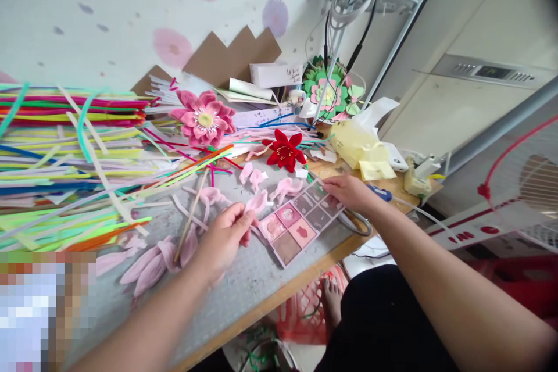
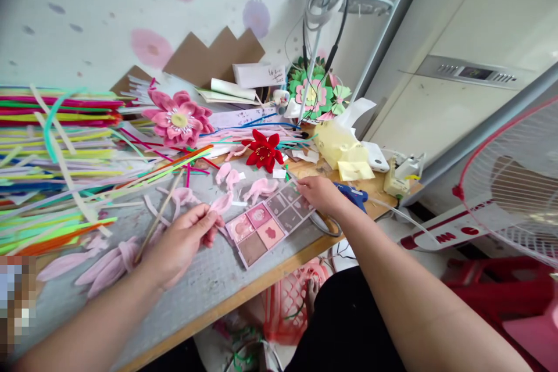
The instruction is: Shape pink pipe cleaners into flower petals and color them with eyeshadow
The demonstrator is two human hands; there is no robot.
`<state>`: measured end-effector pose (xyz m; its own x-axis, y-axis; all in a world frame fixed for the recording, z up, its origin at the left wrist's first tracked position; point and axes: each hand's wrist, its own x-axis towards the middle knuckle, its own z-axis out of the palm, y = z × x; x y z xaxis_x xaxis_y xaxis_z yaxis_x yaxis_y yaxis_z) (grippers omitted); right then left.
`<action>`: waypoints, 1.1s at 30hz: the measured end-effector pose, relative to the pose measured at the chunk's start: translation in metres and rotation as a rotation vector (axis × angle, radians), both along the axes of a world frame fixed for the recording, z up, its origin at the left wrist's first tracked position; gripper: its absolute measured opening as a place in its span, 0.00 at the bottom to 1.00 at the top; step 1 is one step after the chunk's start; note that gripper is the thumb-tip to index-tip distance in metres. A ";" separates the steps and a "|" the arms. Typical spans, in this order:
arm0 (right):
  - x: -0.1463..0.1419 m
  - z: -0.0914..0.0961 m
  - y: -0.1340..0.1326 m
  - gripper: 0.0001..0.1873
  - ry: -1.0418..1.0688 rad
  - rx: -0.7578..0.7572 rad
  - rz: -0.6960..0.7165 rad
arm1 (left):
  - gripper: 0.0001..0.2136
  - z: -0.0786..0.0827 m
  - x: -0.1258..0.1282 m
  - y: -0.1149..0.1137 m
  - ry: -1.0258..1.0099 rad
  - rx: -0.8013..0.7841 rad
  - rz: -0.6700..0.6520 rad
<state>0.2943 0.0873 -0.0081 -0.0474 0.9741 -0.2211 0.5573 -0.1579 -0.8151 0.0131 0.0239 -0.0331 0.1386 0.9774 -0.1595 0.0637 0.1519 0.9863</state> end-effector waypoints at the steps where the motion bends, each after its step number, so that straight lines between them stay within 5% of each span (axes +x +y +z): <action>1: -0.002 0.001 -0.005 0.11 -0.062 0.070 -0.012 | 0.12 0.001 0.000 0.000 -0.041 -0.009 0.004; 3: -0.008 0.003 -0.020 0.14 -0.200 0.299 0.021 | 0.11 0.005 0.000 -0.001 -0.189 -0.058 0.030; 5: -0.018 0.005 -0.035 0.15 -0.384 0.619 0.216 | 0.10 0.010 0.001 -0.002 -0.411 -0.135 0.063; 7: -0.026 0.005 -0.044 0.16 -0.489 0.768 0.430 | 0.09 0.013 0.001 -0.003 -0.631 -0.220 0.065; 14: -0.023 0.001 -0.031 0.16 -0.456 0.789 0.658 | 0.11 0.019 0.000 -0.003 -0.839 -0.329 0.030; 18: -0.024 0.003 -0.036 0.18 -0.527 0.778 0.842 | 0.09 0.020 0.004 -0.006 -0.671 -0.221 0.083; 22: -0.033 0.001 -0.047 0.27 -0.679 0.716 0.877 | 0.11 0.015 0.007 -0.010 -0.320 -0.099 0.117; 28: -0.033 0.003 -0.051 0.28 -0.703 0.656 0.907 | 0.15 0.010 0.004 -0.012 0.374 0.163 0.037; 33: -0.032 0.003 -0.055 0.29 -0.689 0.664 0.933 | 0.13 0.009 0.005 -0.012 0.584 0.371 -0.066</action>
